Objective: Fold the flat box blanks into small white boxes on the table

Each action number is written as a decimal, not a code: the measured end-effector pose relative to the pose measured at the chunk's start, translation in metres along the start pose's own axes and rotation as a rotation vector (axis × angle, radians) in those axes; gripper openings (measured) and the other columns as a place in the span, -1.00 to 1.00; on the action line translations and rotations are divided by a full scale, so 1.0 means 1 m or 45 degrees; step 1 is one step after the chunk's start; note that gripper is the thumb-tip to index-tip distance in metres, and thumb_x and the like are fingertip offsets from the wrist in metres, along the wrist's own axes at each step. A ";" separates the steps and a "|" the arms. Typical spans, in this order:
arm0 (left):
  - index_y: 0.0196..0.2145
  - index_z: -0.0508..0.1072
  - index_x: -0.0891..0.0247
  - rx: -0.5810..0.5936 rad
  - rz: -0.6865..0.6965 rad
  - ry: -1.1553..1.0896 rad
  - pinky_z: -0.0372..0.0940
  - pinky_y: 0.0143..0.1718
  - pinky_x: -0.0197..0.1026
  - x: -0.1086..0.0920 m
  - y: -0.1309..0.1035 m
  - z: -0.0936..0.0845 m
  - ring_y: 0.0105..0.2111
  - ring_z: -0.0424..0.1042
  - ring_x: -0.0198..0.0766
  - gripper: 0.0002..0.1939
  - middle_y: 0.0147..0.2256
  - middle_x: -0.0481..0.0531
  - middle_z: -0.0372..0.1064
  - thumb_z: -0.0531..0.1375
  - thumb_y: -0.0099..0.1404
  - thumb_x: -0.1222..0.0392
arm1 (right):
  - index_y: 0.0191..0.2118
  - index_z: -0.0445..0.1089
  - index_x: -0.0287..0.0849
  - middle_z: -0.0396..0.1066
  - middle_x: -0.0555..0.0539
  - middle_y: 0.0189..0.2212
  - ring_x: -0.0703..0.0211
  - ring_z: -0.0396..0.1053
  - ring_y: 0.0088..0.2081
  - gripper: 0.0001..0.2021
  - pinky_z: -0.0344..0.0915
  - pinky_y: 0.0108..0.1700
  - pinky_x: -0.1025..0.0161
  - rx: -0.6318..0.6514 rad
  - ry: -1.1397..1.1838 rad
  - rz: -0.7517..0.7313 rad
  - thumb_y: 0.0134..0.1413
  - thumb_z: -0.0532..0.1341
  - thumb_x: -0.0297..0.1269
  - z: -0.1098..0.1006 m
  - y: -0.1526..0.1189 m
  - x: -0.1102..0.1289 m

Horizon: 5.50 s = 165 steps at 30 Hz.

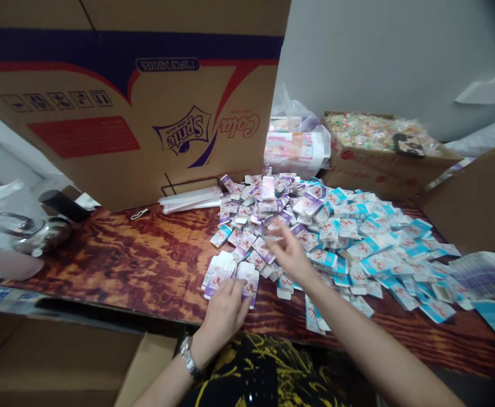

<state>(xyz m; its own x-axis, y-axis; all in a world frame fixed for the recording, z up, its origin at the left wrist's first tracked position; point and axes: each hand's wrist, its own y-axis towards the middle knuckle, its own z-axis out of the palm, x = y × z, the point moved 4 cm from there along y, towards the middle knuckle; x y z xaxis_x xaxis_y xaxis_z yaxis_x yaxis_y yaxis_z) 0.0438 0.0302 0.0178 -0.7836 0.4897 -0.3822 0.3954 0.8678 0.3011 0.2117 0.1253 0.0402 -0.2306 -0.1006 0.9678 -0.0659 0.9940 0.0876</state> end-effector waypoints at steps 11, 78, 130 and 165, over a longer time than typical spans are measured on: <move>-0.17 0.31 0.35 0.394 0.001 0.250 0.34 -0.19 -0.06 0.003 -0.011 0.044 -0.21 0.35 -0.11 -0.79 -0.23 0.16 0.30 0.01 0.24 0.45 | -0.13 0.36 -0.17 0.28 -0.19 -0.14 -0.02 0.27 -0.09 -0.79 0.34 -0.23 0.17 0.396 -1.179 -0.170 0.10 0.16 -0.27 0.052 -0.065 -0.054; -0.18 0.30 0.34 0.306 0.009 0.031 0.31 -0.14 0.03 0.000 -0.014 0.039 -0.17 0.33 -0.07 -0.78 -0.20 0.17 0.30 0.01 0.21 0.43 | -0.13 0.36 -0.16 0.30 -0.20 -0.17 -0.02 0.28 -0.13 -0.78 0.33 -0.28 0.18 0.376 -1.285 -0.132 0.09 0.18 -0.23 0.056 -0.068 -0.053; 0.19 -0.03 0.38 -0.418 -0.088 -0.110 0.30 -0.04 -0.02 -0.009 0.011 -0.031 0.04 0.26 -0.02 -0.36 0.05 0.36 0.19 0.14 0.26 0.19 | 0.23 -0.09 0.02 0.36 -0.06 -0.20 0.20 0.42 -0.28 -0.42 0.38 -0.27 0.22 -0.100 0.457 0.089 0.13 0.13 -0.14 -0.010 -0.011 0.020; 0.14 0.06 0.28 -0.271 -0.259 -0.274 0.39 -0.25 -0.23 0.001 0.007 -0.008 -0.24 0.48 -0.22 -0.46 -0.10 0.17 0.39 0.12 0.25 0.20 | -0.05 0.34 -0.13 0.24 -0.21 -0.05 0.06 0.25 -0.02 -0.77 0.25 0.00 0.10 0.115 -0.508 -0.578 0.16 0.12 -0.34 0.019 -0.072 0.024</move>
<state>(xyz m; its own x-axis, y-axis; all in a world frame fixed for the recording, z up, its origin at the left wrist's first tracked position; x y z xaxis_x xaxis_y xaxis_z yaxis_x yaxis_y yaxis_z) 0.0419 0.0360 0.0269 -0.7085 0.3349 -0.6212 0.1153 0.9233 0.3664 0.1926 0.0502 0.0523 -0.5050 -0.5395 0.6737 -0.3212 0.8420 0.4335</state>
